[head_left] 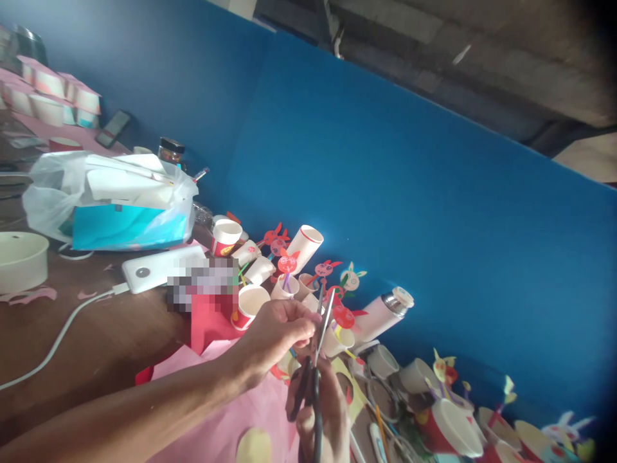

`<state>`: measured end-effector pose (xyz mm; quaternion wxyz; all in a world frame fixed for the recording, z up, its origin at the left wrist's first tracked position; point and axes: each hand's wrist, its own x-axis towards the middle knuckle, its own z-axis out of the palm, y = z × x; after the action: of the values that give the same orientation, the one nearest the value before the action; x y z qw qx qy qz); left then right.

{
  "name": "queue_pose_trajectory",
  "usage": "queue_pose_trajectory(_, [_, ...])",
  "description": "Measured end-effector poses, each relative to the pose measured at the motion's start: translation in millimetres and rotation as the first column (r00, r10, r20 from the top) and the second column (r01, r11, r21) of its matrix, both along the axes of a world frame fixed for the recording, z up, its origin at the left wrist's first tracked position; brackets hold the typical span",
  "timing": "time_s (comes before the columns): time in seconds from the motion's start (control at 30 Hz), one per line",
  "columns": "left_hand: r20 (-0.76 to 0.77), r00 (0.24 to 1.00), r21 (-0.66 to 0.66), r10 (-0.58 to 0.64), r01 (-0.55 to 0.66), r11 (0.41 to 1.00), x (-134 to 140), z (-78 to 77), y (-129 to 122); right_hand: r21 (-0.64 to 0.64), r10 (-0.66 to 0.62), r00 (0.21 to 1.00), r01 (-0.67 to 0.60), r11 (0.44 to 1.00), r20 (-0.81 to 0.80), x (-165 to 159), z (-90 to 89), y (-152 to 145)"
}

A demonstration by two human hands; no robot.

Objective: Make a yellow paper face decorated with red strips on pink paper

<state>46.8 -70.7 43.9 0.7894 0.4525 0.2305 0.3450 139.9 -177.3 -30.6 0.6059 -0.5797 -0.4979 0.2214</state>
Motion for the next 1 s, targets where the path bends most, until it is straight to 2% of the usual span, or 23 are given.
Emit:
queue_pose_trajectory(0.17, [-0.011,1.0,0.028,-0.012,0.012,1.0,-3.6,5.6,1.8,-0.005,0.026,0.999,-0.026,1.0,-0.022,1.2,-1.7,0.4])
queue_pose_trajectory(0.3, [-0.009,1.0,0.012,-0.02,0.02,1.0,-5.1,7.4,3.3,0.036,-0.012,1.0,0.012,0.999,0.002,1.7,-4.3,1.1])
queue_pose_trajectory(0.6, [-0.062,0.997,0.062,-0.035,0.039,0.997,-7.3,5.2,11.3,0.048,-0.011,1.0,0.01,0.999,0.021,4.9,-6.3,-1.4])
queue_pose_trajectory(0.83, [-0.068,0.993,0.091,-0.097,0.103,0.99,-11.4,4.6,18.9,0.054,0.003,1.0,-0.004,0.999,0.026,6.3,-11.1,-2.0])
queue_pose_trajectory(1.0, [-0.041,0.991,0.093,-0.13,0.133,0.987,-10.7,1.5,16.7,0.046,0.008,0.999,-0.011,0.999,0.047,7.1,-8.0,-2.0])
